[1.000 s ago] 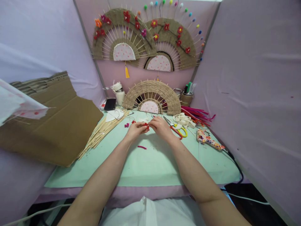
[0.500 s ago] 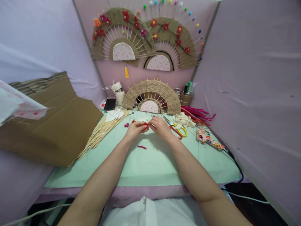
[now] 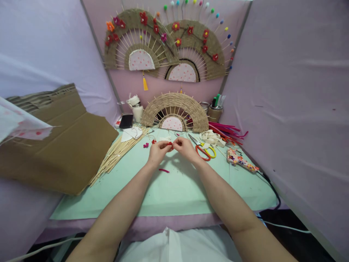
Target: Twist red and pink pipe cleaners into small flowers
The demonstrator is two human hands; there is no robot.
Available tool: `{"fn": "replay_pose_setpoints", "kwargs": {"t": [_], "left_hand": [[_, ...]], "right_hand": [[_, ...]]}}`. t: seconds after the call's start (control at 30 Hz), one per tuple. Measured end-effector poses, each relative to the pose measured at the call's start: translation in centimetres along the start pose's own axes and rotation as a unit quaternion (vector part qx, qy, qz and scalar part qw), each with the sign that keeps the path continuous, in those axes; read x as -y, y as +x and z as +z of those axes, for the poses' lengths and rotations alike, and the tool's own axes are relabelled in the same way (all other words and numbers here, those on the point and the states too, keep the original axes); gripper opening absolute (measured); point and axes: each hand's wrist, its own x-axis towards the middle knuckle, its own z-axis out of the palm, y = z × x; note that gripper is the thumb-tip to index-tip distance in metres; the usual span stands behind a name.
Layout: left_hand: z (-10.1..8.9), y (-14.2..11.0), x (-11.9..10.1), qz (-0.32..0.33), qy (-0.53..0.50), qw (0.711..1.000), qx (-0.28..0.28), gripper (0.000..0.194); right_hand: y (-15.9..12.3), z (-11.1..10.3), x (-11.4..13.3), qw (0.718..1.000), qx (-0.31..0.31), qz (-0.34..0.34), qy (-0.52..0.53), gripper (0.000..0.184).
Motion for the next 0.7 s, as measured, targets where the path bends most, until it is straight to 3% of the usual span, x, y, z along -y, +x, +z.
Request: {"fn": "replay_pose_setpoints", "kwargs": {"t": [0.07,0.17,0.27,0.37,0.5,0.6,0.7], "left_hand": [[0.2,-0.3,0.2,0.059,0.073,0.996,-0.006,0.016],[0.3,-0.8,0.3,0.159,0.201,0.966,0.016,0.011],[0.3,-0.8,0.3,0.17,0.225,0.959,0.029,0.012],[0.1,-0.3,0.2,0.052,0.107,0.993,0.026,0.011],[-1.1,0.4,-0.3,-0.116,-0.092,0.988,0.044,0.012],[-2.0,0.7,-0.7,-0.167,-0.158,0.97,0.077,0.01],[-2.4,0.6,-1.0,-0.186,-0.163,0.963,0.106,0.012]], "right_hand": [[0.1,0.1,-0.3,0.993,0.013,0.091,0.071,0.012],[0.3,0.2,-0.8,0.963,0.052,0.209,0.16,0.013],[0.4,0.1,-1.1,0.942,0.082,0.255,0.204,0.015],[0.3,-0.4,-0.7,0.97,0.057,0.185,0.145,0.016],[0.1,-1.4,0.3,0.999,-0.012,-0.034,0.034,0.021],[0.0,-2.0,0.6,0.986,-0.005,-0.164,-0.026,0.023],[-0.1,-2.1,0.6,0.977,0.026,-0.207,-0.049,0.017]]}}
